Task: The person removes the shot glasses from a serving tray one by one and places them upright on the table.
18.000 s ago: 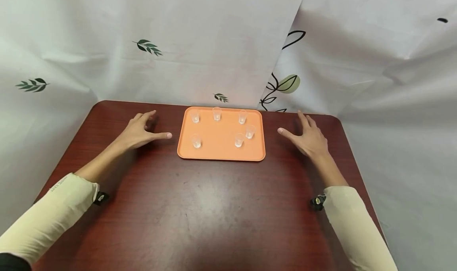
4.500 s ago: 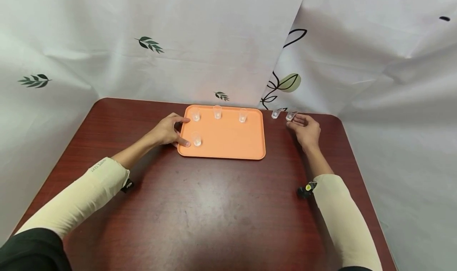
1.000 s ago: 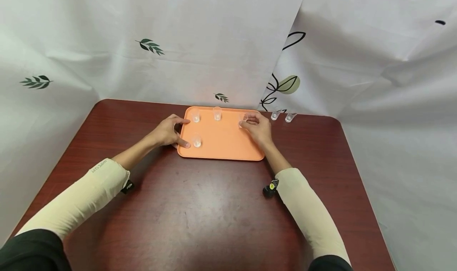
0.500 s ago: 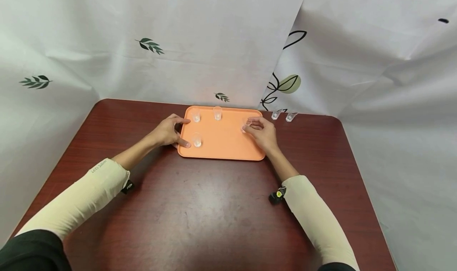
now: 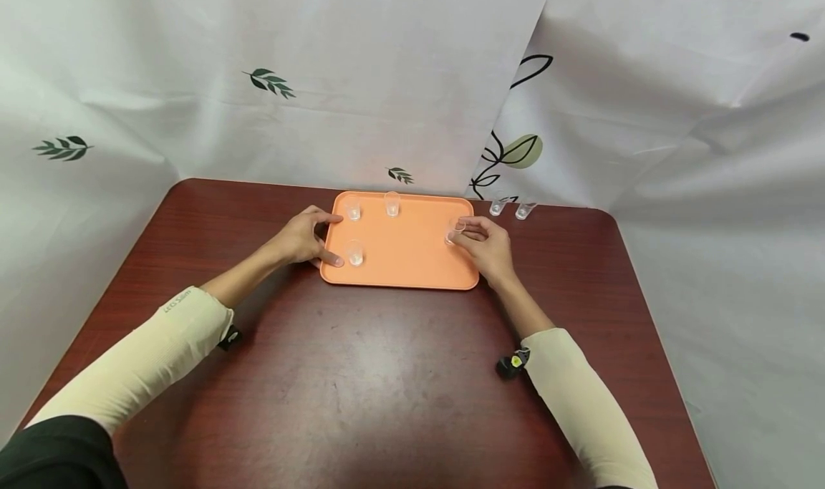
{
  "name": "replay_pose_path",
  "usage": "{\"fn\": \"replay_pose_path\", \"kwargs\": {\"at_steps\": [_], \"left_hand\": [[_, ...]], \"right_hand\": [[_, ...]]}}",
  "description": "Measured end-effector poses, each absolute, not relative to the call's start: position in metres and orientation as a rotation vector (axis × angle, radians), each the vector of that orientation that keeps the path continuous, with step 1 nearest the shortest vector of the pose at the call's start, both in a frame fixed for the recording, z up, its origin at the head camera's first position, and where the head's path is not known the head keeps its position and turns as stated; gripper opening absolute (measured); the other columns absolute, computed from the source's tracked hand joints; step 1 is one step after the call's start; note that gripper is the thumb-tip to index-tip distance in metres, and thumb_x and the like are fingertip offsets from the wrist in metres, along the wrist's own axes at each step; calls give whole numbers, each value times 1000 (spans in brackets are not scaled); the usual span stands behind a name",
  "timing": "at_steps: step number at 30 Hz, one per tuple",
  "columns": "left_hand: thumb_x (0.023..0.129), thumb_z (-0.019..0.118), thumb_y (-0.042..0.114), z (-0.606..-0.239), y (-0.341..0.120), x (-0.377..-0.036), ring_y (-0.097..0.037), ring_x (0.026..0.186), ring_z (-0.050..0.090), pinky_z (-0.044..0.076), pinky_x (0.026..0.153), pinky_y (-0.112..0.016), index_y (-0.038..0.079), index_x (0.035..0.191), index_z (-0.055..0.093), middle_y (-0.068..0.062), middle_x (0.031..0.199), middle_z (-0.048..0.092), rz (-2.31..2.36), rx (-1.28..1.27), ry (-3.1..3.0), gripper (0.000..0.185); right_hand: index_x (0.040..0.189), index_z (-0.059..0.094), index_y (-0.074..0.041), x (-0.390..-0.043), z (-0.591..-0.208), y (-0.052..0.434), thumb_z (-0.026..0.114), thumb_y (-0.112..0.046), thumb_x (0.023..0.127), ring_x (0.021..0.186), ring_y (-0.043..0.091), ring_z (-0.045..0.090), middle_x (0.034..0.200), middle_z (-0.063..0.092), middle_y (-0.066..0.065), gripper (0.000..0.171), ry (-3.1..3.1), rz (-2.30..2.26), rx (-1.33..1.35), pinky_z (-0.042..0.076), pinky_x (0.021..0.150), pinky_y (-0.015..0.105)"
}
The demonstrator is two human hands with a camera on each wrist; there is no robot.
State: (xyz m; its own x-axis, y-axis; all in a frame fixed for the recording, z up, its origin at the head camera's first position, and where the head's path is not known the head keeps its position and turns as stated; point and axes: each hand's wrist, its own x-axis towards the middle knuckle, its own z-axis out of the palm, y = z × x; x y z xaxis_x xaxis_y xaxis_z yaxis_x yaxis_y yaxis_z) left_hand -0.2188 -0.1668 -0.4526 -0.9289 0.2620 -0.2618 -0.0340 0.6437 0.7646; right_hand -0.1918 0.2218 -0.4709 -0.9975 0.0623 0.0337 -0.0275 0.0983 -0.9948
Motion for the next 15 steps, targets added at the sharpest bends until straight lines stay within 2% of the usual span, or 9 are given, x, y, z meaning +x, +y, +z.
{"fn": "replay_pose_path", "kwargs": {"at_steps": [5,15], "left_hand": [[74,107,3,-452,-166,-219,-28,80,69,72,59,-36,3,164,58,-19,157,46,1177,173,2517,102],[75,106,3,-454,-167,-220,-28,82,68,72,60,-36,4,164,58,-19,159,45,1164,171,2522,102]], "right_hand": [[134,71,16,-188,-472,232,86,3,96,96,0,78,102,80,-14,43,-2255,2070,-39,70,85,16],[136,72,14,-180,-471,246,88,-1,97,98,-1,77,100,80,-19,44,-2268,2000,-74,68,87,13]]}}
